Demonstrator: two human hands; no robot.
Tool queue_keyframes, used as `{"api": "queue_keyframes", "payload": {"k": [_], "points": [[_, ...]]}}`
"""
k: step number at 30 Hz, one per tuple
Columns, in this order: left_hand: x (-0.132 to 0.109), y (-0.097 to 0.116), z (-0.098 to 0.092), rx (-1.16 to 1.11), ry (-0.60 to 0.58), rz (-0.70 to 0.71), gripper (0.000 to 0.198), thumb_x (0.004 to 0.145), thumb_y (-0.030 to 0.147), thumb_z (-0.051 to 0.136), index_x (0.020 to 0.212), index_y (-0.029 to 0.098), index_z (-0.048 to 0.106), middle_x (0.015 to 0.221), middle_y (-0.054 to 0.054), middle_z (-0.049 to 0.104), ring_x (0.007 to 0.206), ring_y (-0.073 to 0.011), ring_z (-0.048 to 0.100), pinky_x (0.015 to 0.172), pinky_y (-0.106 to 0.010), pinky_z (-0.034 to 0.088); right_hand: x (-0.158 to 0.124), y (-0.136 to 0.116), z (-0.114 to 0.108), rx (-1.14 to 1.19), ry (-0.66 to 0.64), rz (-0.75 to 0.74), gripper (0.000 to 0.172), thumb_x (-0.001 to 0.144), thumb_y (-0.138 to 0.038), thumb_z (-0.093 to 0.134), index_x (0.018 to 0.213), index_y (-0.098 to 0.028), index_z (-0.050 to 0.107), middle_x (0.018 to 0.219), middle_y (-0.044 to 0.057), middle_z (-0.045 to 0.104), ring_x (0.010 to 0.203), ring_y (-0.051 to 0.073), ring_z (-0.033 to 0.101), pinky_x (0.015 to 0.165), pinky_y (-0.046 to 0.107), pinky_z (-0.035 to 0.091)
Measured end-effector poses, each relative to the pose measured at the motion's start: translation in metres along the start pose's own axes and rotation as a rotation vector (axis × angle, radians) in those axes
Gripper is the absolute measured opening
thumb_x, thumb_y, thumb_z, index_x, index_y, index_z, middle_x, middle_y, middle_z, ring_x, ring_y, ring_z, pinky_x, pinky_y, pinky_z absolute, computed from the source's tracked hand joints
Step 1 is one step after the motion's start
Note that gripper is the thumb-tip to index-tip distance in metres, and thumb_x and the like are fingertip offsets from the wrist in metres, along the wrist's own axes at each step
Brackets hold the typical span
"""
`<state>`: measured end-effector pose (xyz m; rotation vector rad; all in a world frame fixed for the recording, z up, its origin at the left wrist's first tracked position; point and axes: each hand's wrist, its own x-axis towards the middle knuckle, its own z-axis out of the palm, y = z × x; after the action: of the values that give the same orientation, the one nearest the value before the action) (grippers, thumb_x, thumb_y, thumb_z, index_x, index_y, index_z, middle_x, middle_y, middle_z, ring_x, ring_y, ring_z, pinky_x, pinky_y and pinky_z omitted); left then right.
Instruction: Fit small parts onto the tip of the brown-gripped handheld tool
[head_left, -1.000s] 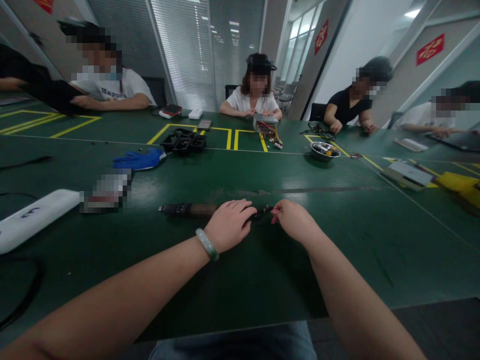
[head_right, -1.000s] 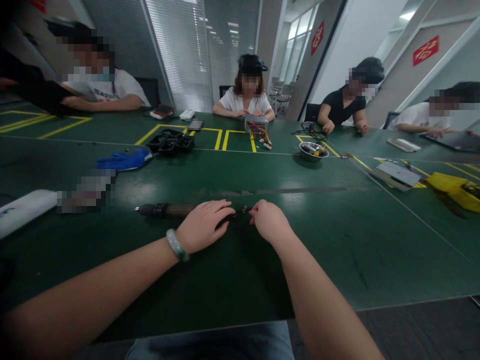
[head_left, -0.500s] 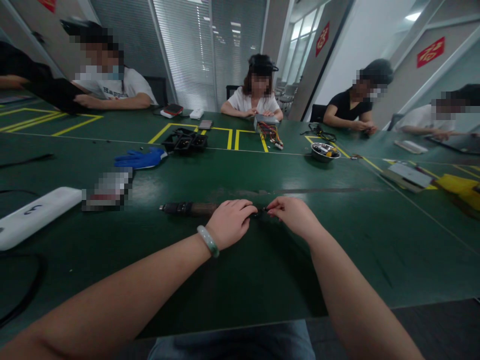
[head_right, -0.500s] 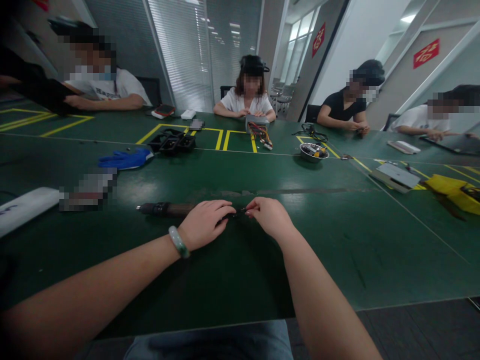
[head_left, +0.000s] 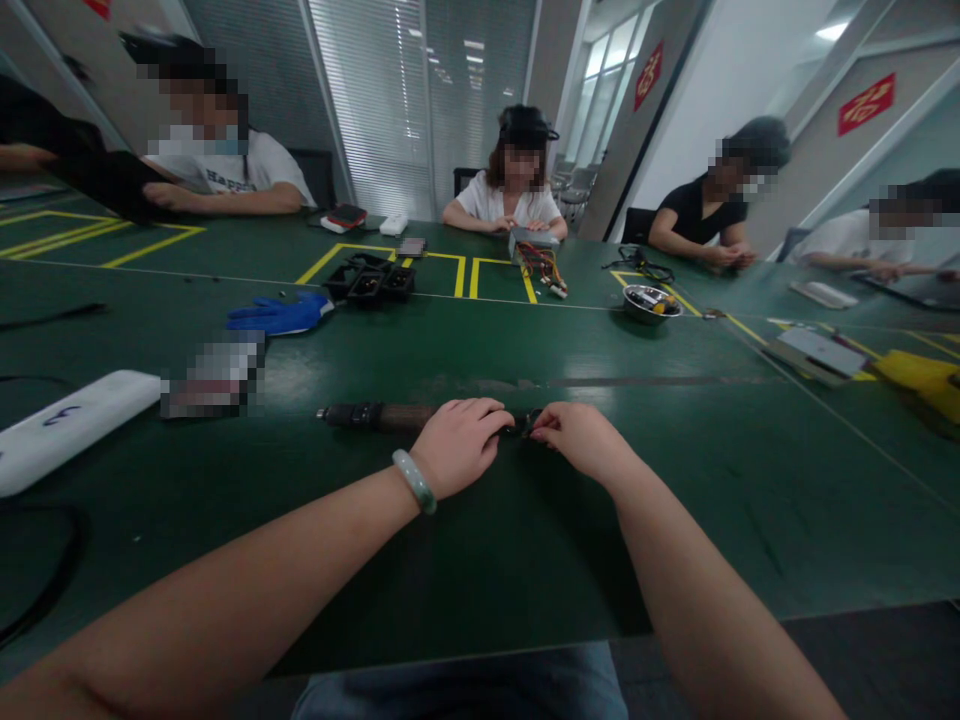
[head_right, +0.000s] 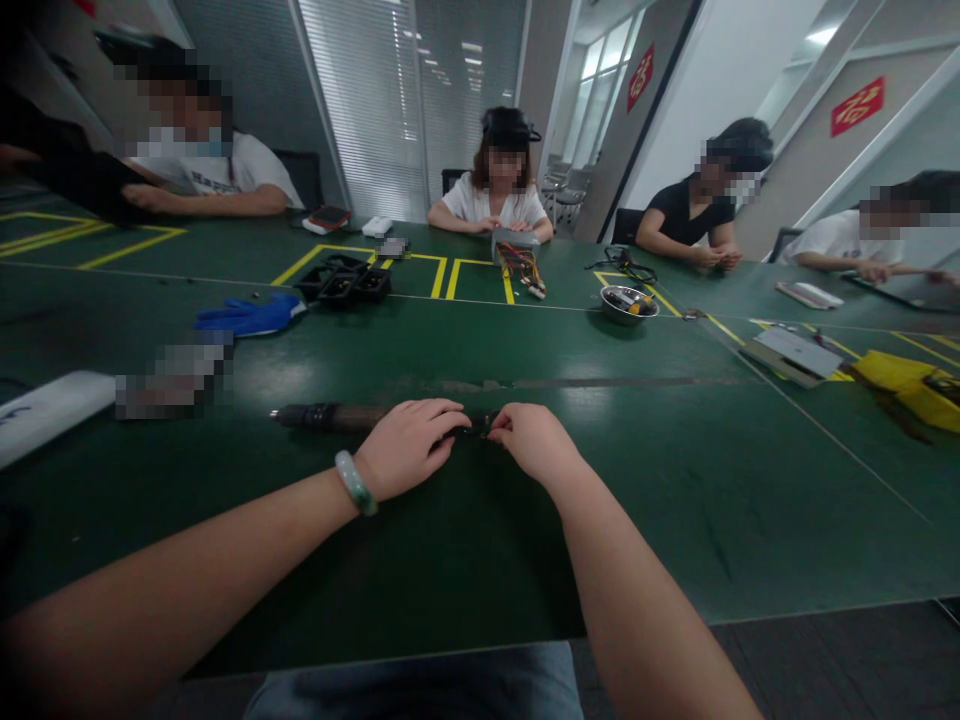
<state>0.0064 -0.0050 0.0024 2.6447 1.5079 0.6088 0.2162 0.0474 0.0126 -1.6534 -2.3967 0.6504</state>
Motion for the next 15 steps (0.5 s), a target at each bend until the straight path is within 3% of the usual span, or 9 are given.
{"api": "queue_keyframes", "payload": {"k": [9,15], "points": [[-0.0002,0.0003,-0.0004,0.002,0.008,0.003,0.030,0.087,0.018,0.050,0.114,0.026,0.058,0.124,-0.003,0.056,0.112,-0.0209,0.053,0.097,-0.040,0.041,0.0034,-0.0067,0.0036,-0.054,0.121,-0.114,0.005,0.078,-0.029,0.069,0.081,-0.026,0.073,0.094,-0.001,0.065,0.081,0.013,0.058,0.075,0.025,0.041],[-0.0002,0.0000,0.0004,-0.002,0.009,0.006,0.029,0.088,0.019,0.049,0.115,0.026,0.058,0.124,-0.003,0.057,0.112,-0.0204,0.053,0.098,-0.040,0.041,-0.0002,-0.0095,-0.0006,-0.095,0.132,-0.129,0.007,0.080,-0.029,0.068,0.083,-0.025,0.073,0.091,0.000,0.063,0.081,0.013,0.057,0.074,0.025,0.041]]}}
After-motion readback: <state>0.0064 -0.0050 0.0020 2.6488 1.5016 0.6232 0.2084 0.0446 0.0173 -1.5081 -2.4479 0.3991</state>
